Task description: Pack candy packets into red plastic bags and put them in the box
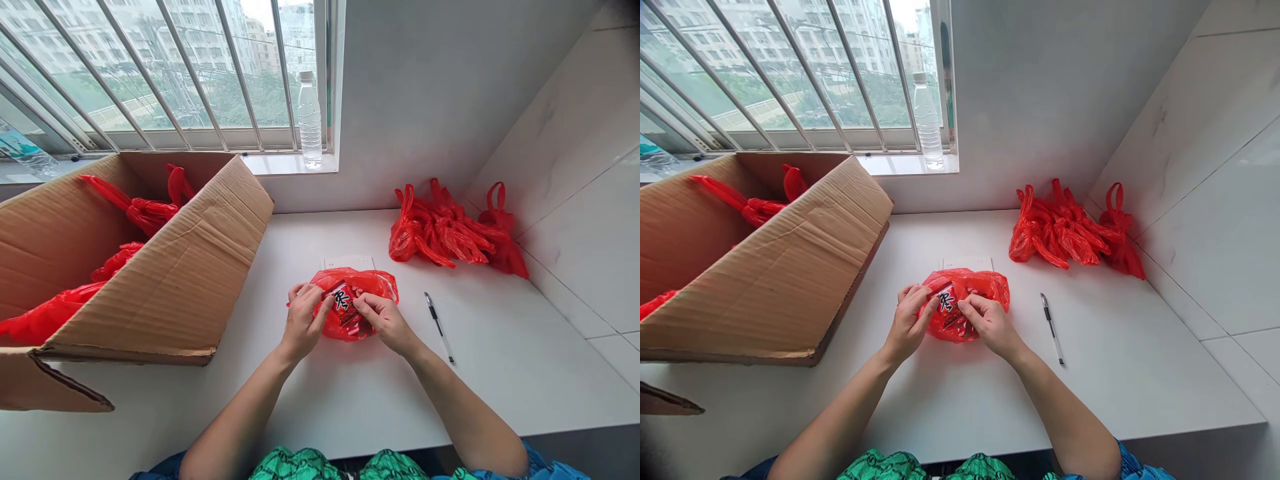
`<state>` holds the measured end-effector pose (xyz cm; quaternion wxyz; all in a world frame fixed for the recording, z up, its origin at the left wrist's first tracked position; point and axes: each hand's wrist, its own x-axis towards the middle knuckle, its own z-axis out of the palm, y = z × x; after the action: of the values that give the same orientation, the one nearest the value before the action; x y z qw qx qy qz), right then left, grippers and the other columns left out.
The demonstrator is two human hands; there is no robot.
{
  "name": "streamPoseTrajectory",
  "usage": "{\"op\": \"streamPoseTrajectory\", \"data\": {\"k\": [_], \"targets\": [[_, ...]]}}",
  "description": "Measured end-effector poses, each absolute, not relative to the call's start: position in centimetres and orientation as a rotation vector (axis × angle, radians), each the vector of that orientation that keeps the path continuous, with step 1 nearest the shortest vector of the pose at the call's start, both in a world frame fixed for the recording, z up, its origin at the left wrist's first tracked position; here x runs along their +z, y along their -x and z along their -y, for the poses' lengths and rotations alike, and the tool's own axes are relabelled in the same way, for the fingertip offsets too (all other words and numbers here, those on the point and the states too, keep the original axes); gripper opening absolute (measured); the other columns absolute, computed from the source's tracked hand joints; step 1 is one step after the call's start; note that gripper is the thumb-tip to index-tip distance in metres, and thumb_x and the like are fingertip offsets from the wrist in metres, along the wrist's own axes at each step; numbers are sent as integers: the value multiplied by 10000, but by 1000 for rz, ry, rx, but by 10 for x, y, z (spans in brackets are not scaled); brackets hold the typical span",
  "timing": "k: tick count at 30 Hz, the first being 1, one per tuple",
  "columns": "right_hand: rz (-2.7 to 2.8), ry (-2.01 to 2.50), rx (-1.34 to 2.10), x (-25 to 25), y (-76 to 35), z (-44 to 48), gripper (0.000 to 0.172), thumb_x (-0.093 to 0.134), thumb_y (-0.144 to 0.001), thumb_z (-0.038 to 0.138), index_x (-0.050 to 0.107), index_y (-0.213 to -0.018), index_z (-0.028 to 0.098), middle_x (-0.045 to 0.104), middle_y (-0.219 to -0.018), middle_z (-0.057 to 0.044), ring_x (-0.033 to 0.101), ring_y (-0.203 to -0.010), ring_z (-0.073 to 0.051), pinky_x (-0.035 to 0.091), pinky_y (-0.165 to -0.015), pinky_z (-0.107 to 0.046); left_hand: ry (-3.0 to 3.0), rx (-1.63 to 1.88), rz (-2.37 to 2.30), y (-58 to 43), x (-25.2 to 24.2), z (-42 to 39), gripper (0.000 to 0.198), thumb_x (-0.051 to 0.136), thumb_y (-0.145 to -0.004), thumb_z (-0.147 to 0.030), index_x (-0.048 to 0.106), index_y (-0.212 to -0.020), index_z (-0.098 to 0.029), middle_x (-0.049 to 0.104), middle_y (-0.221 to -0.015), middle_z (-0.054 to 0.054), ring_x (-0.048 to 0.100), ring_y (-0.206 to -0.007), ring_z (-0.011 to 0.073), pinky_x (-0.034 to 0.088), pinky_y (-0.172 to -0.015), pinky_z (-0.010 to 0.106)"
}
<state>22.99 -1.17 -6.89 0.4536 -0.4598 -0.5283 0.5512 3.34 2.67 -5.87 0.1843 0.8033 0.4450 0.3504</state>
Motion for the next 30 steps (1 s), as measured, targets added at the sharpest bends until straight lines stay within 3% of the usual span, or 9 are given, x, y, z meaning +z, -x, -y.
{"op": "streamPoseTrajectory", "data": {"k": [3,8,14,18,22,26,30], "targets": [[1367,1112,1252,-69,-229,13,405,526,-945,553,596,-754,204,527,-634,31,536,-556,-112,482,-518,-224,-2152,983,-1216,-34,-58,-26,368,342,-1015,-363,452,-695,-219,523,-677,-12,502,-708,152,419,-912,340],[1470,1163,1109,-67,-228,19,379,485,-974,524,620,-806,213,602,-675,4,611,-598,-143,529,-571,-256,-2050,990,-1186,-34,-58,-27,395,317,-1014,-406,431,-684,-221,523,-693,-4,492,-725,164,424,-929,350],[1617,1221,909,-61,-232,18,373,430,-1004,475,632,-826,218,632,-661,9,607,-570,-138,483,-572,-246,-2104,985,-1218,-30,-57,-29,408,294,-1033,-362,529,-730,-223,600,-740,-5,535,-758,165,415,-954,363],[1771,1502,442,-63,-239,13,415,412,-1012,432,647,-754,207,614,-595,11,531,-514,-125,379,-542,-245,-2332,906,-1394,-25,-58,-32,300,402,-1016,-353,684,-947,-275,686,-1085,26,580,-1050,213,322,-1071,456],[1889,1612,308,-72,-238,9,427,364,-1034,383,693,-827,206,692,-671,-13,607,-569,-138,386,-566,-245,-2492,755,-1581,-24,-73,-35,208,594,-922,-428,732,-1024,-310,429,-1496,101,443,-1317,345,319,-1072,565],[2024,1677,289,-81,-234,9,334,378,-1034,304,701,-1087,236,758,-1025,-32,708,-807,-170,442,-625,-251,-2508,566,-1612,-24,-89,-37,433,681,-845,-412,642,-1239,-236,282,-1568,208,460,-1310,399,402,-1007,570],[2070,1956,106,-83,-238,10,281,442,-1009,293,665,-1173,240,729,-1098,-46,714,-770,-184,412,-566,-274,-2547,483,-1583,-24,-94,-37,558,697,-798,-329,542,-1313,-178,210,-1592,257,422,-1367,387,385,-1038,565]]}}
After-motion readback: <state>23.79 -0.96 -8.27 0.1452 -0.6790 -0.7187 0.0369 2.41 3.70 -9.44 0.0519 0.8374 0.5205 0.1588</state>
